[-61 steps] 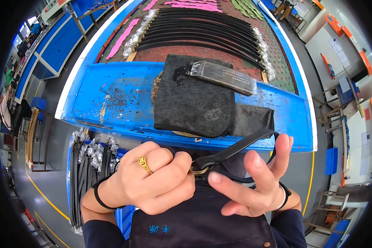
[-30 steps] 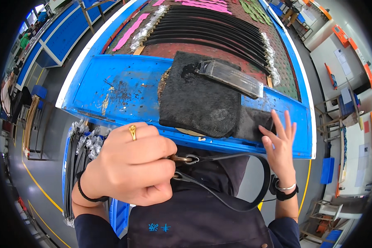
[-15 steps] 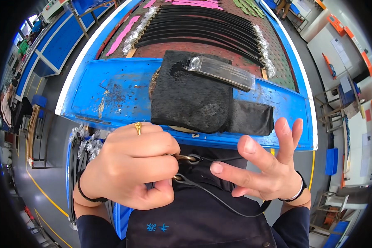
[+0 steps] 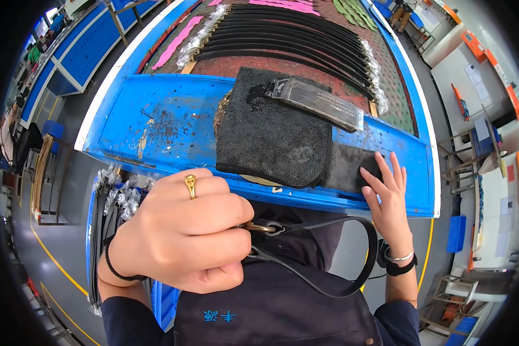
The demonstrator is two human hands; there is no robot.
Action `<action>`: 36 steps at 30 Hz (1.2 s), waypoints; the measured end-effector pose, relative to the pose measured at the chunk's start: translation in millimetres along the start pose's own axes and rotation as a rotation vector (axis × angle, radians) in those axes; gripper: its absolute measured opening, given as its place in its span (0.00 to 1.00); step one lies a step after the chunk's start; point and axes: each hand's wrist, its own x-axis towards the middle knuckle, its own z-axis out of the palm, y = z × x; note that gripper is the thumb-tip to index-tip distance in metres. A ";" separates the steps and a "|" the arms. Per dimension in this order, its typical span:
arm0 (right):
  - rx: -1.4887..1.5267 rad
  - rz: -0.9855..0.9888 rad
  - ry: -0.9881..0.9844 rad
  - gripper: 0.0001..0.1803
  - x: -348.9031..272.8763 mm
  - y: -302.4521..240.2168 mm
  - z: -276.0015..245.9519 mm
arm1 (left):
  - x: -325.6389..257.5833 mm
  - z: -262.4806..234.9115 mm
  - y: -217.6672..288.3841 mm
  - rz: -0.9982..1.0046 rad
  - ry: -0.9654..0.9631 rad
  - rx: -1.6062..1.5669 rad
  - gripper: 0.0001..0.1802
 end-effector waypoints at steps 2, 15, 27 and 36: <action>0.093 -0.076 0.029 0.15 0.9 -4.1 -17.2 | 1.1 1.3 0.8 0.014 -0.009 0.004 0.09; 0.455 -0.655 -0.083 0.28 13.9 -59.5 -62.1 | 7.0 9.6 5.1 0.058 0.001 -0.028 0.07; 0.603 -0.460 -0.133 0.31 21.2 -48.1 -55.8 | 2.0 7.3 5.4 0.082 0.002 0.023 0.07; -0.028 -0.033 -0.036 0.21 5.9 -9.0 10.4 | -2.0 3.6 4.4 0.206 0.099 0.149 0.09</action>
